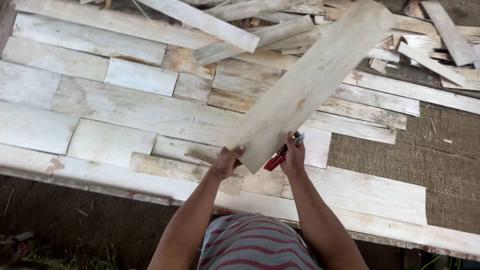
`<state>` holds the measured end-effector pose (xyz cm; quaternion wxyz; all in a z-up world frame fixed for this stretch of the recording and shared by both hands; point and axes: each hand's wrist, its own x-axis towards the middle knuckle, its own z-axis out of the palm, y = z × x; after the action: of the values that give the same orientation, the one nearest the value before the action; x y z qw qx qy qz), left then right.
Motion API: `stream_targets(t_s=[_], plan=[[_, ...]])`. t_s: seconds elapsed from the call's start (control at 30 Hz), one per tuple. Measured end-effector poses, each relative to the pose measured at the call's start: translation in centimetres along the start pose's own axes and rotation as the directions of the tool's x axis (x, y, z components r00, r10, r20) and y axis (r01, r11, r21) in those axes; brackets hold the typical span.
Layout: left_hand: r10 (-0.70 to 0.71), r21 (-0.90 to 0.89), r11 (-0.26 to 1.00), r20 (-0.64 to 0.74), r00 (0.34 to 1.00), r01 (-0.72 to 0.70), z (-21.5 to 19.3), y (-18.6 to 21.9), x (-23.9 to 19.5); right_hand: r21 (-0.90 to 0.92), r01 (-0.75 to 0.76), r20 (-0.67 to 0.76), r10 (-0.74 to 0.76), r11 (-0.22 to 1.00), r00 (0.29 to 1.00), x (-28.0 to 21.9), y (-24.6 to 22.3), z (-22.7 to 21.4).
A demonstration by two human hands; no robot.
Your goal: The person uses a utility knife to score and cut thin wooden planks on a workbench. They repeatedly score the wood, snap off sections, and place the cut pieces aside. The process continues with multiple planks throughout the clip.
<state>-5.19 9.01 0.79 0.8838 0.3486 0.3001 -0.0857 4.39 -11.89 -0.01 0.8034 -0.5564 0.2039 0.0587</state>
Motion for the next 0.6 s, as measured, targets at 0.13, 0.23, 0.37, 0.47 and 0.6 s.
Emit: stream_targets(t_s=[0.13,0.23,0.37,0.47,0.6], plan=[[0.039,0.084,0.996,-0.064,0.997,-0.034,-1.5,1.6,-1.8,0.001,-0.043,0.084,0.043,0.999,0.996,-2.2,-0.4,0.2],[0.151,0.099,0.986,-0.219,0.964,-0.132,-1.4,2.8,-2.6,-0.005,-0.096,0.114,0.095,0.995,0.989,-3.3,1.3,0.3],[0.244,0.061,0.970,-0.306,0.920,-0.237,0.8,4.0,-4.8,0.033,-0.133,0.089,0.129,0.991,0.988,-4.7,2.3,0.4],[0.214,0.063,0.977,-0.299,0.930,-0.204,-2.6,0.8,-1.7,0.039,-0.132,0.034,0.131,0.990,0.991,-6.1,1.5,-0.6],[0.163,0.091,0.985,-0.253,0.954,-0.144,-6.2,-3.9,3.0,0.034,-0.113,-0.040,0.114,0.993,0.993,-6.9,1.3,-2.8]])
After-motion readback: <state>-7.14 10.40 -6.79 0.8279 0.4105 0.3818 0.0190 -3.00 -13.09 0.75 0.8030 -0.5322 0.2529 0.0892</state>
